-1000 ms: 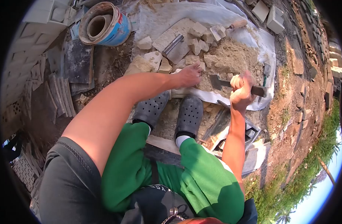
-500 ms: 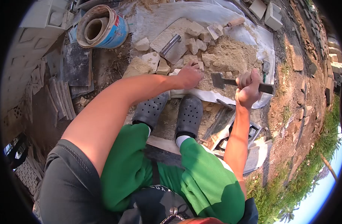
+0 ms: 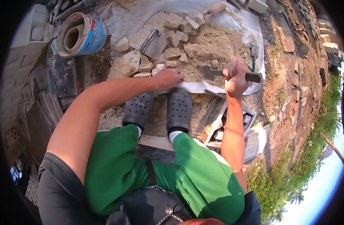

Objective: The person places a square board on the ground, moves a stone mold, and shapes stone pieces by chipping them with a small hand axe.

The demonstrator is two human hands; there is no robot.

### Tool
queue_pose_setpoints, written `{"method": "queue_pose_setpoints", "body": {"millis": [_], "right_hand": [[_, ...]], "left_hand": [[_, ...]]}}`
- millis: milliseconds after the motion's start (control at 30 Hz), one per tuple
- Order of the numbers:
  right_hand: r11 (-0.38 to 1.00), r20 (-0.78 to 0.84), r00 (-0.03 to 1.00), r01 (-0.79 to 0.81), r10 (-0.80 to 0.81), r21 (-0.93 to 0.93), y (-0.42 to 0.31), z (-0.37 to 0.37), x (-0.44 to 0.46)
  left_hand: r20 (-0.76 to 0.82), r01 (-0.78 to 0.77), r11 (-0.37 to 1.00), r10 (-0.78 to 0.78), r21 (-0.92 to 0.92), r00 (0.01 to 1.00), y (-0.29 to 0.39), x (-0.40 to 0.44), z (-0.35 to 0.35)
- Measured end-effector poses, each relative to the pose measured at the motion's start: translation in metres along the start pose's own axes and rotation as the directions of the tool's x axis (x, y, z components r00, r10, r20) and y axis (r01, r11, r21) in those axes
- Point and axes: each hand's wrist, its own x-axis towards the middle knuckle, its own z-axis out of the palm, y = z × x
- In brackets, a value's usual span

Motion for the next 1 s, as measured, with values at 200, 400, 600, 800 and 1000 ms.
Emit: {"method": "queue_pose_setpoints", "body": {"millis": [200, 400, 600, 800, 1000], "right_hand": [[0.994, 0.083, 0.996, 0.037, -0.045, 0.100, -0.025, 0.011, -0.013], [0.986, 0.054, 0.998, -0.035, 0.044, -0.163, 0.032, 0.011, -0.010], [0.993, 0.107, 0.994, 0.009, -0.022, 0.118, -0.039, 0.021, -0.007], [0.946, 0.167, 0.985, 0.082, -0.030, -0.314, 0.036, 0.020, -0.022], [0.997, 0.176, 0.982, -0.076, 0.075, -0.001, 0.006, 0.020, -0.007]], "left_hand": [[0.014, -0.055, 0.998, 0.054, 0.038, 0.998, -0.005, 0.016, 0.003], [-0.048, 0.056, 0.997, -0.059, -0.061, 0.997, -0.008, 0.026, 0.010], [-0.028, 0.230, 0.955, -0.239, -0.185, 0.971, -0.004, 0.033, 0.004], [-0.021, 0.323, 0.900, -0.344, -0.291, 0.939, -0.010, 0.030, 0.000], [-0.187, 0.212, 0.938, -0.268, -0.274, 0.945, -0.011, 0.029, 0.002]]}}
